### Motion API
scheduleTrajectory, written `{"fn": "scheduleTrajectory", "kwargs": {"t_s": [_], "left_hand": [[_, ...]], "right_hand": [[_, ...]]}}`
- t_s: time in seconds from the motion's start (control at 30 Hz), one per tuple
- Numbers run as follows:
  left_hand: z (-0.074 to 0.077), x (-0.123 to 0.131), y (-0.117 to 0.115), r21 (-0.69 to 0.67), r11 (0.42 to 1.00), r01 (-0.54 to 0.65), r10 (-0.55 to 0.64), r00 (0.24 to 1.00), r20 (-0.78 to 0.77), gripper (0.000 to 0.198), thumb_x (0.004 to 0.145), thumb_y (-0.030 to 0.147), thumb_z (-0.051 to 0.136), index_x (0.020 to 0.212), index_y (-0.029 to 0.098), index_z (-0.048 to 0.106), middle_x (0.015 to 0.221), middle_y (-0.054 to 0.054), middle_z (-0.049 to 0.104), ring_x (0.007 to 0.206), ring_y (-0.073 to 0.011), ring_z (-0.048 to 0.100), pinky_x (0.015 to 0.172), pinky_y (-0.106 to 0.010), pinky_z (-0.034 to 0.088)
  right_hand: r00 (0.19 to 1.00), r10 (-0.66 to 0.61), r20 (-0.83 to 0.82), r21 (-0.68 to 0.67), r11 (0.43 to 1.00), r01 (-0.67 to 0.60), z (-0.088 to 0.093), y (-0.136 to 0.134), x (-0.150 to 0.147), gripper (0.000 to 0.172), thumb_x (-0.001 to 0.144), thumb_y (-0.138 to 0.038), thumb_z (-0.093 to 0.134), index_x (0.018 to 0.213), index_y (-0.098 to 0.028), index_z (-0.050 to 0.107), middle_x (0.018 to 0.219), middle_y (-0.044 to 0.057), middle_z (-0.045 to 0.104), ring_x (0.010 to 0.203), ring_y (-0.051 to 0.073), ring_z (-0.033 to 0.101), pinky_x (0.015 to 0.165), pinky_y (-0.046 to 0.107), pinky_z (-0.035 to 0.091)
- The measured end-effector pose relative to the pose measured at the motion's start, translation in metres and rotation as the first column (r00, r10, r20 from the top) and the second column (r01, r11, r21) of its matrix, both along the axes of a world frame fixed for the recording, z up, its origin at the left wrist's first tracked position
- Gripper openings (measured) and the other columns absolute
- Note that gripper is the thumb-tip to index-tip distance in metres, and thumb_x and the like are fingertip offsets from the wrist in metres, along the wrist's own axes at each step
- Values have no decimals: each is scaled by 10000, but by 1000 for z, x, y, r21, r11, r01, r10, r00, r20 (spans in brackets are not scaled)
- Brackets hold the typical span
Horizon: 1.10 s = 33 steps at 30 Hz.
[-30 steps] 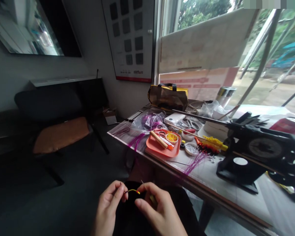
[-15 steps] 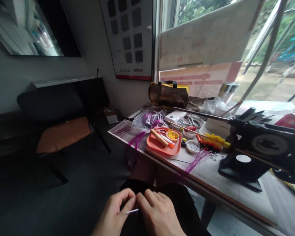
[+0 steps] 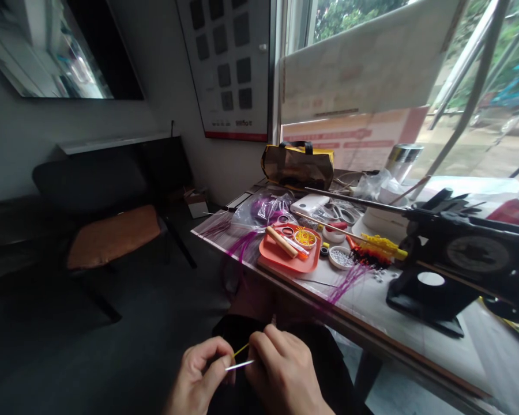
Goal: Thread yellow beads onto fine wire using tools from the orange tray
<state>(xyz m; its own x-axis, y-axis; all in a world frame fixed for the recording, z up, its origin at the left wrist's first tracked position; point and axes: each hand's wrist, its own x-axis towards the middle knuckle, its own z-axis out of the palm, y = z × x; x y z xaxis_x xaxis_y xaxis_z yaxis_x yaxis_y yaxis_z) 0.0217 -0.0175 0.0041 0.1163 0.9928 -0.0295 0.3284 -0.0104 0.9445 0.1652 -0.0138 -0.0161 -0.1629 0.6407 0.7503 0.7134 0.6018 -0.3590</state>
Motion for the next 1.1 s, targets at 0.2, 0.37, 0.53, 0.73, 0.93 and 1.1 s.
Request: {"fn": "scheduleTrajectory", "kwargs": {"t_s": [0.2, 0.37, 0.53, 0.73, 0.93, 1.1], "left_hand": [[-4, -6, 3, 52, 995, -88, 83, 992, 96, 264, 766, 323, 480, 538, 193, 503, 503, 26, 487, 522, -134, 462, 549, -226, 358], [-6, -8, 2, 102, 986, -128, 123, 991, 60, 275, 801, 356, 479, 584, 194, 524, 538, 21, 518, 542, -140, 491, 564, -234, 358], [-8, -8, -1, 171, 977, -125, 132, 991, -27, 268, 809, 346, 483, 586, 202, 521, 545, 23, 544, 554, -142, 498, 582, -237, 352], [-9, -8, -1, 181, 979, -98, 109, 993, -49, 266, 820, 340, 465, 594, 210, 514, 559, 16, 563, 572, -153, 517, 591, -245, 364], [-7, -6, 0, 305, 952, -13, 81, 974, -209, 229, 820, 262, 447, 610, 217, 525, 585, 0, 593, 597, -170, 545, 603, -269, 384], [-10, -7, -2, 329, 882, 336, -158, 871, -464, 176, 764, 157, 477, 616, 199, 561, 596, -16, 628, 611, -169, 570, 615, -271, 411]], "right_hand": [[979, 98, -178, -341, 927, -155, -11, -9, 3, 220, 895, -331, 409, 1044, -205, 511, 781, 42, 620, 620, 140, 599, 555, 208, 482], [973, 73, -218, -452, 876, -167, -35, -22, -6, 370, 948, -388, 213, 984, -241, 551, 739, 31, 632, 601, 135, 623, 542, 193, 486], [985, 65, -162, -488, 862, -137, -43, -23, -7, 286, 928, -316, 312, 1011, -238, 575, 734, 22, 632, 571, 137, 620, 525, 191, 481], [978, 74, -196, -527, 833, -168, -39, -23, -4, 243, 894, -257, 379, 1015, -241, 589, 748, 19, 632, 611, 149, 629, 567, 202, 492], [877, 84, -473, -612, 685, -396, -20, -19, -5, 227, 872, -355, 436, 942, -221, 605, 803, 40, 635, 703, 170, 615, 661, 247, 483], [444, -155, -883, -468, 387, -795, 1, -10, -7, 357, 750, -524, 583, 843, -180, 592, 627, -19, 513, 534, 95, 451, 509, 190, 373]]}}
